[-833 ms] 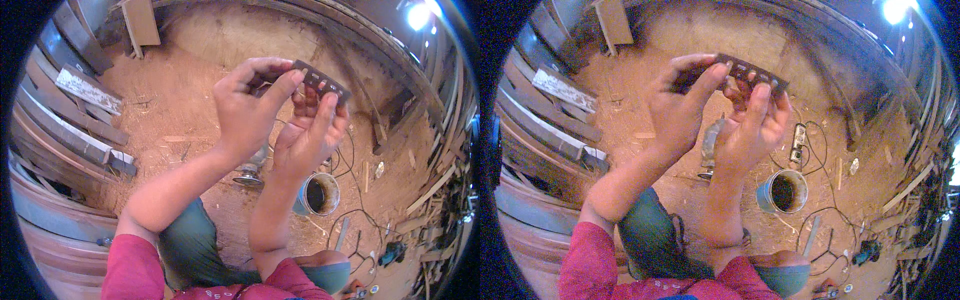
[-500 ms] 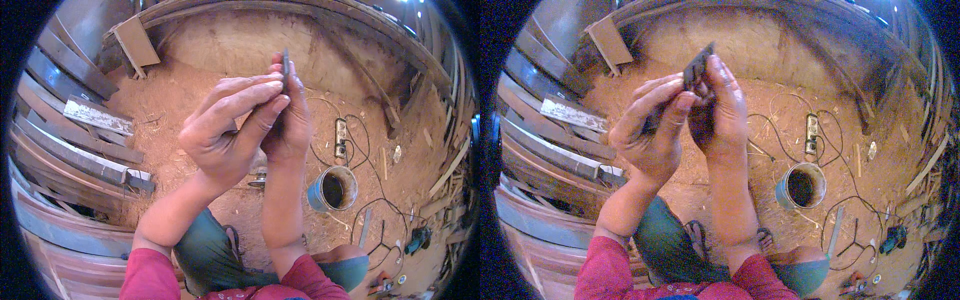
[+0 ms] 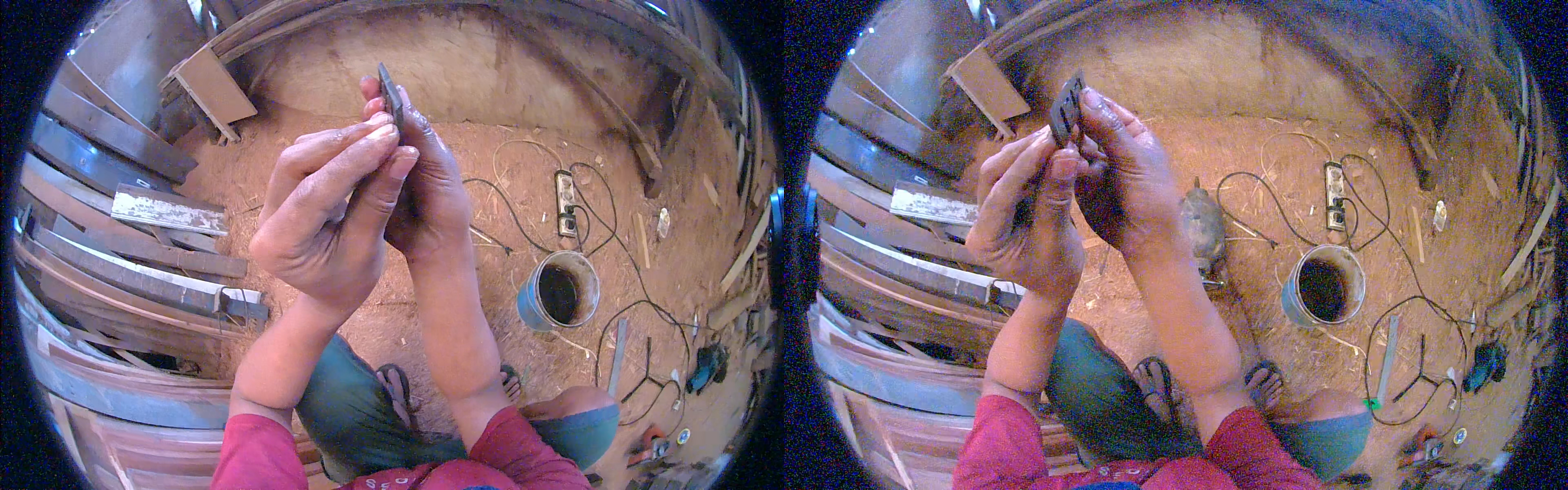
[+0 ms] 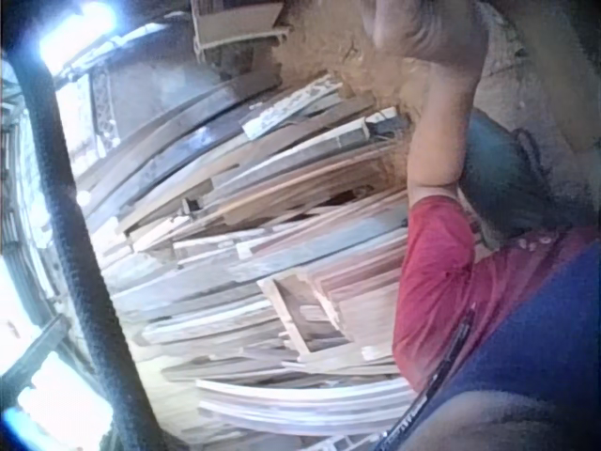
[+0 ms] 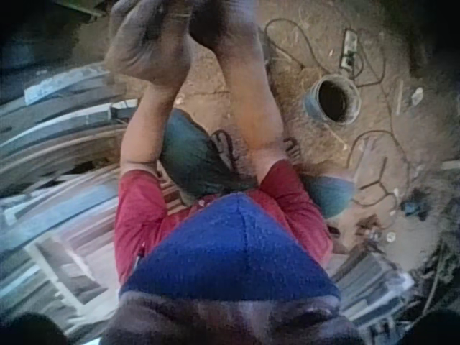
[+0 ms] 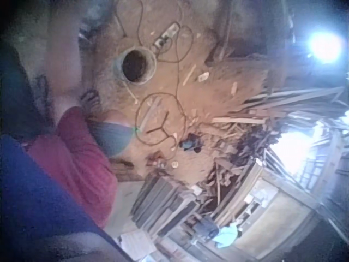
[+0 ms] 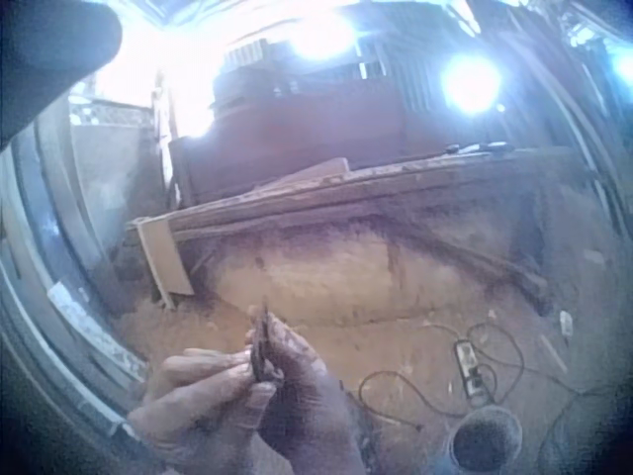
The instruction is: The person cleans small metal plates by dipping them into a bucket of dark liquid and wiping them with their fingers.
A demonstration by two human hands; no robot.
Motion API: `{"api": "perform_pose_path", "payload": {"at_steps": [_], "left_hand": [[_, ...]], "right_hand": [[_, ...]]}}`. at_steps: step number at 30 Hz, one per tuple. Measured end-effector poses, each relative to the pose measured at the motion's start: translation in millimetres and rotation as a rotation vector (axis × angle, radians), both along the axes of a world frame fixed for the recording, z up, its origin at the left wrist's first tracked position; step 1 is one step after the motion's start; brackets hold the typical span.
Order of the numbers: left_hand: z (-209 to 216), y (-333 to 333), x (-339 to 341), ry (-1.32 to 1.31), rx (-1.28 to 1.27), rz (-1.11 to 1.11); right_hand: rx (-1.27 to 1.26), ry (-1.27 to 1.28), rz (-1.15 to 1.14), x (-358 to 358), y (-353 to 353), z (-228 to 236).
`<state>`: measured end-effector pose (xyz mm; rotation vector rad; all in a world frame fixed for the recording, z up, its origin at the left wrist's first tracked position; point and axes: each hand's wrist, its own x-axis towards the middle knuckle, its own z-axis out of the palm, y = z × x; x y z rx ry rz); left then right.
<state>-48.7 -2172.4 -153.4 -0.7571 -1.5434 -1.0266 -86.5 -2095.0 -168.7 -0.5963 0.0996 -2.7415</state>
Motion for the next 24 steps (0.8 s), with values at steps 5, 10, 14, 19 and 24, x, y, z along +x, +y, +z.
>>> {"api": "perform_pose_path", "payload": {"at_steps": [5,10,14,19,24], "left_hand": [[0,0,3,-0.033,-0.010,0.007],[-2,3,0,-0.032,-0.030,0.008],[0,-3,-2,0.061,-0.168,0.078],[-5,-3,3,-0.021,-0.097,0.029],[-6,-1,-5,0.063,-0.173,0.045]], "right_hand": [[-0.008,0.009,0.013,1,1,2],[-0.061,-0.010,0.080,0,4,-1],[-0.079,-0.014,0.110,-1,2,-5],[-0.095,-0.003,0.108,-1,-3,-8],[-0.089,-0.006,0.094,-6,2,-20]]}}
